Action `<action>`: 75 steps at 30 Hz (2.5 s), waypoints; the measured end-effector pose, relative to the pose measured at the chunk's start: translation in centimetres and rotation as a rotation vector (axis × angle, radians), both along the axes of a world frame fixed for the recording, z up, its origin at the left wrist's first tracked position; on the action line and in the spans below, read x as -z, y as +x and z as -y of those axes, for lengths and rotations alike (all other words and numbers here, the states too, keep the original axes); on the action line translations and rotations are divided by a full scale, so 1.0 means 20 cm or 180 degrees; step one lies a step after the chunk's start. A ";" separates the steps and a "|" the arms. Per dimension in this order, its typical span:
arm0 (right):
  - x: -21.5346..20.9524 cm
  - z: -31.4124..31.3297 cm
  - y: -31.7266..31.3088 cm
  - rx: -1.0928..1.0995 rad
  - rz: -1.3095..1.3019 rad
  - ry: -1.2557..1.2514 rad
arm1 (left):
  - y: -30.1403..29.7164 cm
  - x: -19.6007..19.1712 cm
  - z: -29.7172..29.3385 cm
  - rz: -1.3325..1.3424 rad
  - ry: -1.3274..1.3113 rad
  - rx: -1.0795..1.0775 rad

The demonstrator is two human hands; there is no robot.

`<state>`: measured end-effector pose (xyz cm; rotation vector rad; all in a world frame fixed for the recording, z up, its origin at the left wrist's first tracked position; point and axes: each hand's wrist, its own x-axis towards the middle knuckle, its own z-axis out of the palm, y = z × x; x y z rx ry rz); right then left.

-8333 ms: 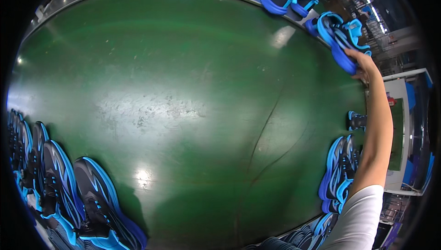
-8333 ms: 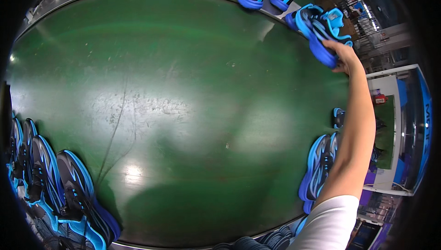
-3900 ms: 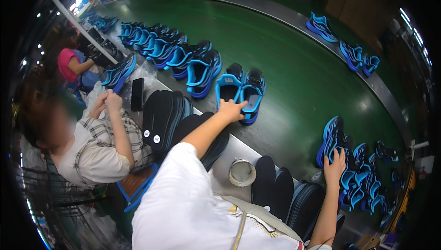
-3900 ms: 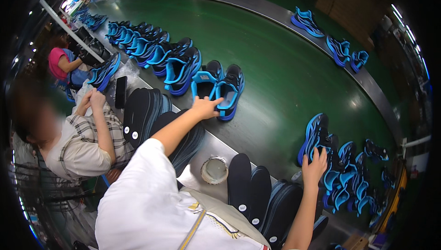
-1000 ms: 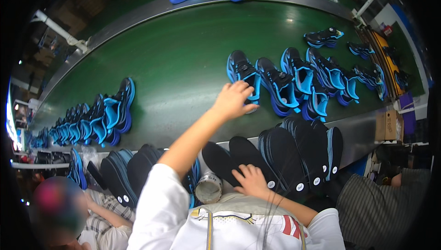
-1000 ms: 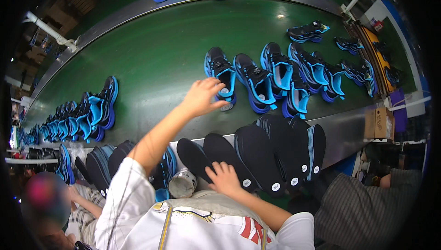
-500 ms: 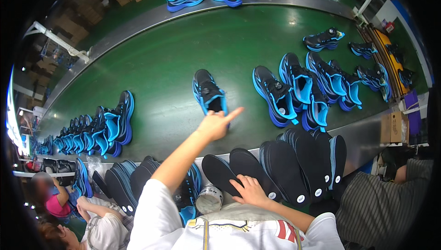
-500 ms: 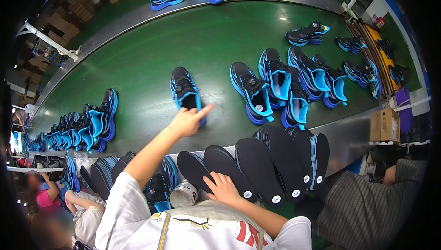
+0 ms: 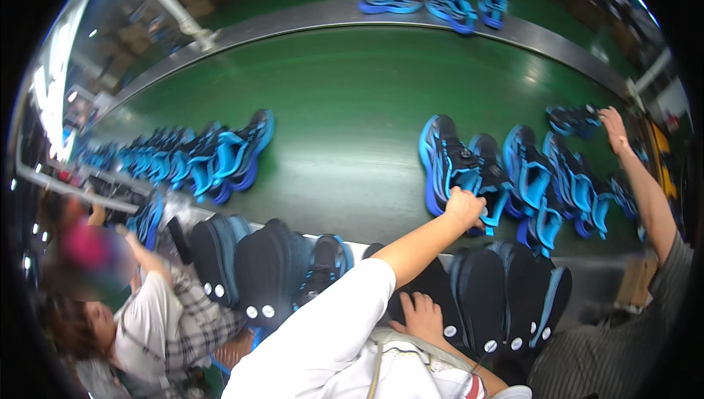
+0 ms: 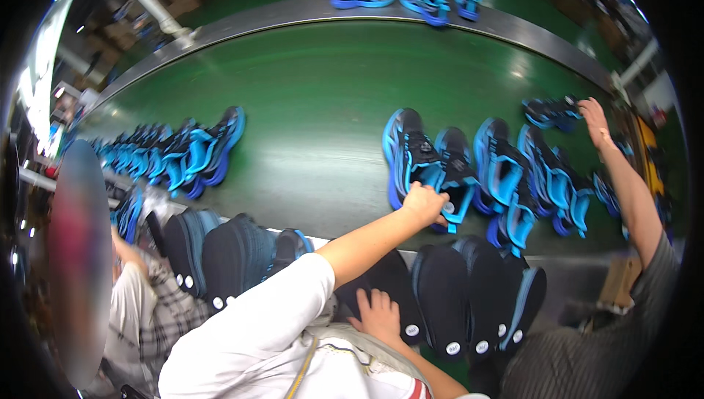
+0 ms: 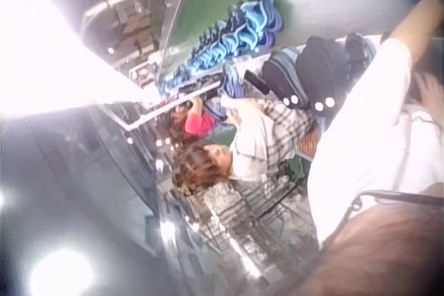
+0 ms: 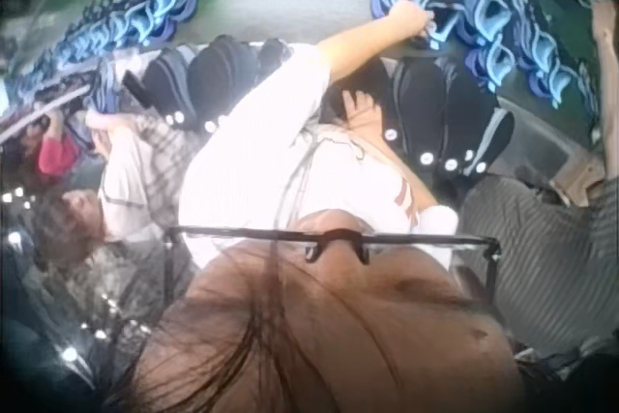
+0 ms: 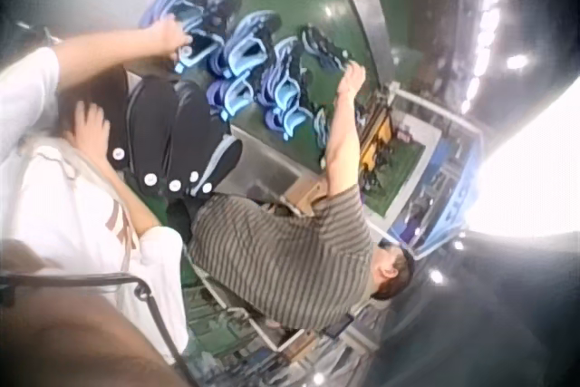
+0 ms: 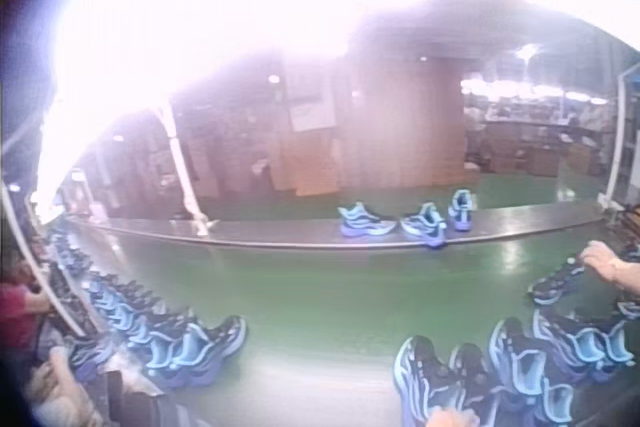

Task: The person inserts insoles into shoes on an assembly line by taking insoles from a stack, sliding them into the shoes, and pushing them into place by hand.

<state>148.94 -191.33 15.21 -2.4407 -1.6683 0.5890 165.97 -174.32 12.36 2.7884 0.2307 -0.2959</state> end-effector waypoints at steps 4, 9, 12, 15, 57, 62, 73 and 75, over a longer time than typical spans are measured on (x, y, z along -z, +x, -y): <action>0.03 0.01 -0.01 -0.0201 0.0097 0.0159 | -0.25 0.01 -0.28 0.0179 -0.0027 -0.0090; 0.00 -0.08 0.01 -0.0247 0.0113 0.0039 | -0.58 -0.08 -0.59 -0.0219 0.0161 -0.0502; 0.01 -0.07 0.03 0.0155 -0.0181 0.0114 | -0.66 -0.18 -0.71 -0.1199 0.0586 -0.0579; 0.00 -0.03 0.08 0.0636 -0.1130 0.0818 | -0.59 -0.47 -0.71 -0.1761 0.0755 -0.0150; -0.24 0.08 0.39 0.0524 -0.0340 0.1272 | -0.08 -0.02 -0.50 0.1063 -0.3505 -0.2089; -0.13 0.24 0.30 -0.0125 -0.0549 0.0943 | -0.09 0.10 -0.46 0.1852 -0.2422 -0.1922; -0.39 0.71 0.40 0.2294 0.0598 0.0302 | 0.05 0.00 -0.34 0.1867 -0.2323 -0.2134; -0.43 0.73 0.43 0.1975 0.0538 0.0694 | 0.08 0.01 -0.33 0.2027 -0.2259 -0.2035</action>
